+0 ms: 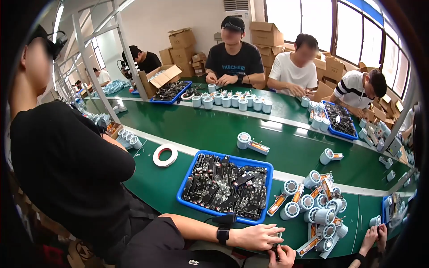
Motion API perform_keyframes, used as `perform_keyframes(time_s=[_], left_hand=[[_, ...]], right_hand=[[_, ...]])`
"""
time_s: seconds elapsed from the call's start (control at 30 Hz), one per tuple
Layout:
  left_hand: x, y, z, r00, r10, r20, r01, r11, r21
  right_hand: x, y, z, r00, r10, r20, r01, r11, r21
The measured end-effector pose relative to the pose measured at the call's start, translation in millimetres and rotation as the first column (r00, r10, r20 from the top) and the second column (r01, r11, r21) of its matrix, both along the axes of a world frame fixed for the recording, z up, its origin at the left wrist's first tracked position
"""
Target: Assembling small electrical or mechanical components at a factory assembly station.
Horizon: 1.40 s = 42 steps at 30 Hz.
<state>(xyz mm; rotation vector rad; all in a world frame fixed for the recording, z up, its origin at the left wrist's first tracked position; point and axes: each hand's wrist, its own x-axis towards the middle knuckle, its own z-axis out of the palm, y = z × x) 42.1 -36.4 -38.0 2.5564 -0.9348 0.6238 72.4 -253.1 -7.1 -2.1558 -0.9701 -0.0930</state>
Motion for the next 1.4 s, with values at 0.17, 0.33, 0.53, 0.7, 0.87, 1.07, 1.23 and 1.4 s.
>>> perform_keyframes(time_s=[0.17, 0.33, 0.53, 0.7, 0.87, 1.07, 1.23, 1.4], left_hand=[[0, -10, 6, 0.998, 0.039, -0.039, -0.038, 0.999, 0.037], [0, -9, 10, 0.998, 0.052, 0.017, -0.052, 0.999, -0.008], [5, -4, 28, 0.989, 0.011, -0.148, -0.002, 0.998, 0.063], [-17, -8, 69, 0.998, 0.012, -0.059, -0.002, 0.987, 0.160], [3, 55, 152, 0.895, 0.353, 0.273, -0.358, 0.933, -0.036], [103, 212, 139, 0.545, 0.809, 0.221, -0.815, 0.573, -0.087], [130, 336, 47, 0.315, 0.936, 0.156, -0.942, 0.328, -0.065], [134, 348, 5, 0.151, 0.979, -0.135, -0.987, 0.157, 0.032]], right_hand=[[12, -21, -11, 0.962, 0.081, -0.260, -0.075, 0.997, 0.034], [14, -35, -55, 0.658, 0.232, -0.716, 0.113, 0.910, 0.399], [13, -25, -68, 0.730, 0.181, -0.659, 0.155, 0.895, 0.418], [1, -21, -70, 0.750, 0.400, -0.527, 0.105, 0.714, 0.692], [17, -21, -61, 0.932, 0.349, -0.093, -0.273, 0.850, 0.449], [7, 10, -62, 0.978, 0.204, -0.045, -0.185, 0.945, 0.269], [13, 27, -113, 0.996, 0.088, 0.031, -0.093, 0.963, 0.255], [10, 26, -75, 0.990, 0.107, 0.088, -0.131, 0.931, 0.340]])
